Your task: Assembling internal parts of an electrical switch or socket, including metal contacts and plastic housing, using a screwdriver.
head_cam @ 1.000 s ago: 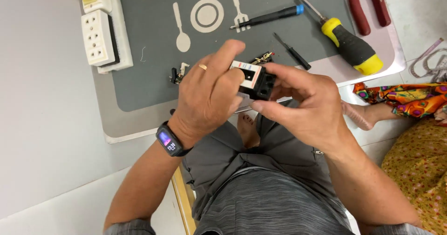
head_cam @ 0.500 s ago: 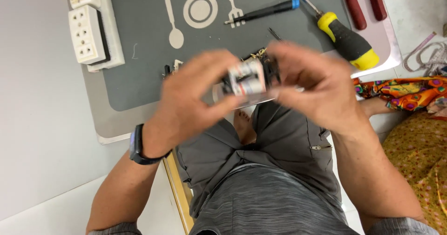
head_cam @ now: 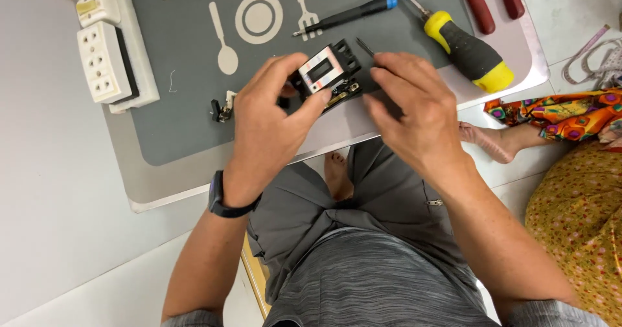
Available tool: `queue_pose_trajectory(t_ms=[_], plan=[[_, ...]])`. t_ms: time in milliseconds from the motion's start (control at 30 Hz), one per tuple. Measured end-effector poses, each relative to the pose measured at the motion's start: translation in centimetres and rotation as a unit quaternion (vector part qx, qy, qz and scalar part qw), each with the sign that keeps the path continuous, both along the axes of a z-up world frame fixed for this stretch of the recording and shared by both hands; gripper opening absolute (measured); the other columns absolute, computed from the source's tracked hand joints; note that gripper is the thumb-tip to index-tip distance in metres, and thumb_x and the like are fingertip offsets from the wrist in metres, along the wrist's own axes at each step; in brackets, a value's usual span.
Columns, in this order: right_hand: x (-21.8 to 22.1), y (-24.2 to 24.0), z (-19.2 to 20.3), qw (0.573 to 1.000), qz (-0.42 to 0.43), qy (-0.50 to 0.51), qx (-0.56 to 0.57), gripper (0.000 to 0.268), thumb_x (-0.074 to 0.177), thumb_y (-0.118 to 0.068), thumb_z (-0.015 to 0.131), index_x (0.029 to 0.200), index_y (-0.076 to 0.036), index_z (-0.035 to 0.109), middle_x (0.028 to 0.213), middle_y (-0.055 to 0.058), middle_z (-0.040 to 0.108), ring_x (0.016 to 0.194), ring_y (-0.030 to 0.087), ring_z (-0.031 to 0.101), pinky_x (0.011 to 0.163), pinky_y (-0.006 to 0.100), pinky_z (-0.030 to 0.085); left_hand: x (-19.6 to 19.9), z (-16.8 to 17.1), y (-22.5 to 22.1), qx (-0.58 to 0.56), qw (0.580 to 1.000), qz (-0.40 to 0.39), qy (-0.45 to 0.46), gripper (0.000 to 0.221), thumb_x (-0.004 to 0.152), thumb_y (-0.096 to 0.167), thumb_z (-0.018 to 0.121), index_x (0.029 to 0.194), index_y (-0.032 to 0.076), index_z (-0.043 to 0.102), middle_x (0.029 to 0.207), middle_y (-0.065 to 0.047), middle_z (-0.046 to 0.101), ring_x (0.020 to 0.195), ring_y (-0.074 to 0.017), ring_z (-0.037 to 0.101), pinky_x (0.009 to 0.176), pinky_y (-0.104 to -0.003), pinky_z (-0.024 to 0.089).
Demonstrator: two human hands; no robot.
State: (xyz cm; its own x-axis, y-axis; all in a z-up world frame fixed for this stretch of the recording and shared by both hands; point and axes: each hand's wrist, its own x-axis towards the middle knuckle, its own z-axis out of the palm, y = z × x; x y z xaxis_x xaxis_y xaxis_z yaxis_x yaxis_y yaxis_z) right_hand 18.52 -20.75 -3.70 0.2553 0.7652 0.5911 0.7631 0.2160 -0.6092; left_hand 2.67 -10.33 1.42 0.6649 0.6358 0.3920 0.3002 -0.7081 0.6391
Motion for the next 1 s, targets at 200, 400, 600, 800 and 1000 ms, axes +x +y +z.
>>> queue_pose_trajectory(t_ms=[200, 400, 600, 800, 1000], plan=[[0.1, 0.8, -0.4, 0.997, 0.005, -0.062, -0.043, 0.029, 0.075, 0.002, 0.076, 0.101, 0.012, 0.070, 0.124, 0.022, 0.063, 0.126, 0.040, 0.051, 0.102, 0.044, 0.046, -0.5, -1.5, -1.1, -0.066, 0.997, 0.027, 0.012, 0.036, 0.079, 0.002, 0.073, 0.112, -0.003, 0.059, 0.097, -0.011, 0.069, 0.080, -0.0184, 0.065, 0.074, -0.029, 0.052], [0.1, 1.3, -0.5, 0.998, 0.003, -0.034, -0.054, 0.034, 0.077, 0.003, 0.070, 0.111, 0.010, 0.069, 0.128, 0.022, 0.060, 0.130, 0.040, 0.046, 0.107, 0.048, 0.039, -0.3, -2.8, -2.1, -0.195, 0.974, 0.060, -0.101, 0.036, 0.089, -0.001, 0.062, 0.122, -0.003, 0.049, 0.109, -0.013, 0.065, 0.095, -0.0179, 0.065, 0.087, -0.030, 0.055], [0.0, 2.2, -0.5, 0.997, 0.004, 0.043, -0.061, 0.021, 0.082, 0.003, 0.068, 0.102, 0.008, 0.072, 0.121, 0.019, 0.065, 0.125, 0.036, 0.052, 0.103, 0.044, 0.042, -0.5, -3.4, -3.1, -0.171, 0.976, 0.091, -0.101, 0.038, 0.091, 0.001, 0.062, 0.125, 0.000, 0.046, 0.111, -0.012, 0.063, 0.098, -0.0180, 0.063, 0.089, -0.031, 0.053], [-0.2, 2.9, -1.4, 0.995, -0.069, 0.035, -0.059, 0.011, 0.078, -0.003, 0.073, 0.087, 0.003, 0.075, 0.115, 0.017, 0.069, 0.123, 0.033, 0.053, 0.101, 0.042, 0.043, -0.6, -4.1, -3.2, -0.100, 0.989, 0.092, -0.058, 0.043, 0.087, 0.003, 0.067, 0.126, 0.001, 0.047, 0.119, -0.013, 0.062, 0.103, -0.0223, 0.067, 0.091, -0.032, 0.056], [-0.2, 3.0, -1.4, 0.996, -0.055, 0.043, -0.059, 0.008, 0.080, -0.002, 0.073, 0.086, 0.002, 0.075, 0.117, 0.016, 0.068, 0.125, 0.033, 0.052, 0.103, 0.043, 0.039, -0.8, -4.1, -3.0, -0.099, 0.989, 0.089, -0.068, 0.044, 0.085, 0.002, 0.069, 0.124, 0.001, 0.048, 0.119, -0.013, 0.062, 0.103, -0.0226, 0.067, 0.093, -0.033, 0.056]])
